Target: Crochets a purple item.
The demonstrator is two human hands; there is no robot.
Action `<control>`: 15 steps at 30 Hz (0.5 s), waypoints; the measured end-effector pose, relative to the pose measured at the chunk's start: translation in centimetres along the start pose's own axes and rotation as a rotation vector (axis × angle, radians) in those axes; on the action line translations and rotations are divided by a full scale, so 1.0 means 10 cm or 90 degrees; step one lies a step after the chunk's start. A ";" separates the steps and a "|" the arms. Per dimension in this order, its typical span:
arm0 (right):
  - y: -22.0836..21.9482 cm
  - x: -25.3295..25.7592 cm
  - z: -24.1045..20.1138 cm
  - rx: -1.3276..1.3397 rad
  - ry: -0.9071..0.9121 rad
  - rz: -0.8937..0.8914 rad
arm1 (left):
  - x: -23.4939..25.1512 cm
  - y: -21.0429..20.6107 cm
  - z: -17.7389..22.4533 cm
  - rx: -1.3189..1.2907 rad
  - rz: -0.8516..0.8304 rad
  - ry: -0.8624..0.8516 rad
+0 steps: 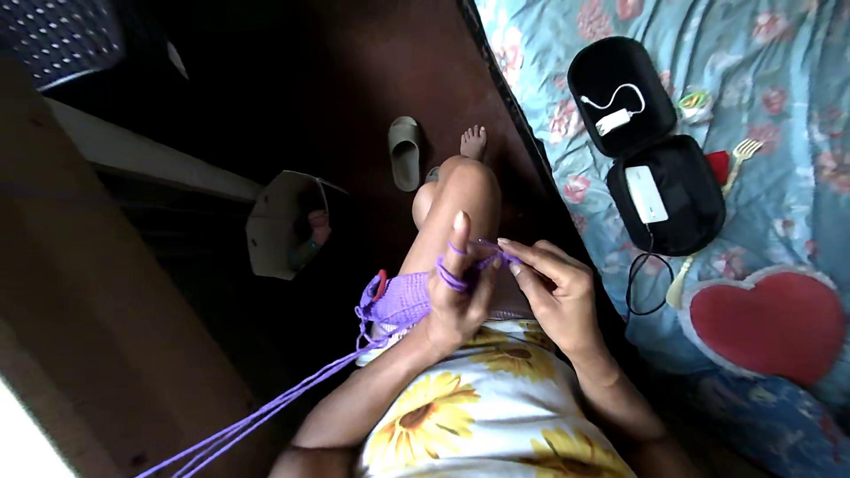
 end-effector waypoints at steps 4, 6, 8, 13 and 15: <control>-0.10 0.03 0.21 0.332 -0.168 -0.033 | -0.02 0.01 -0.04 -0.103 0.039 0.081; -0.06 0.02 0.16 0.277 -0.094 -0.034 | 0.00 0.04 -0.12 -0.204 0.057 0.227; 0.02 0.00 0.02 0.092 0.064 -0.009 | 0.03 0.06 -0.19 -0.249 0.048 0.332; 0.14 -0.07 -0.16 -0.222 0.306 0.062 | 0.12 0.15 -0.23 -0.256 0.002 0.398; 0.15 -0.09 -0.21 -0.269 0.341 0.067 | 0.12 0.15 -0.25 -0.264 -0.016 0.422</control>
Point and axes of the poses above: each hand's wrist, its own x-axis towards the middle knuckle, its own y-axis out of the back of the hand, z = x × y, the point moved 9 cm from there along x, towards the middle knuckle, and after that the axes turned 2 degrees about x, right-handed, at the moved point
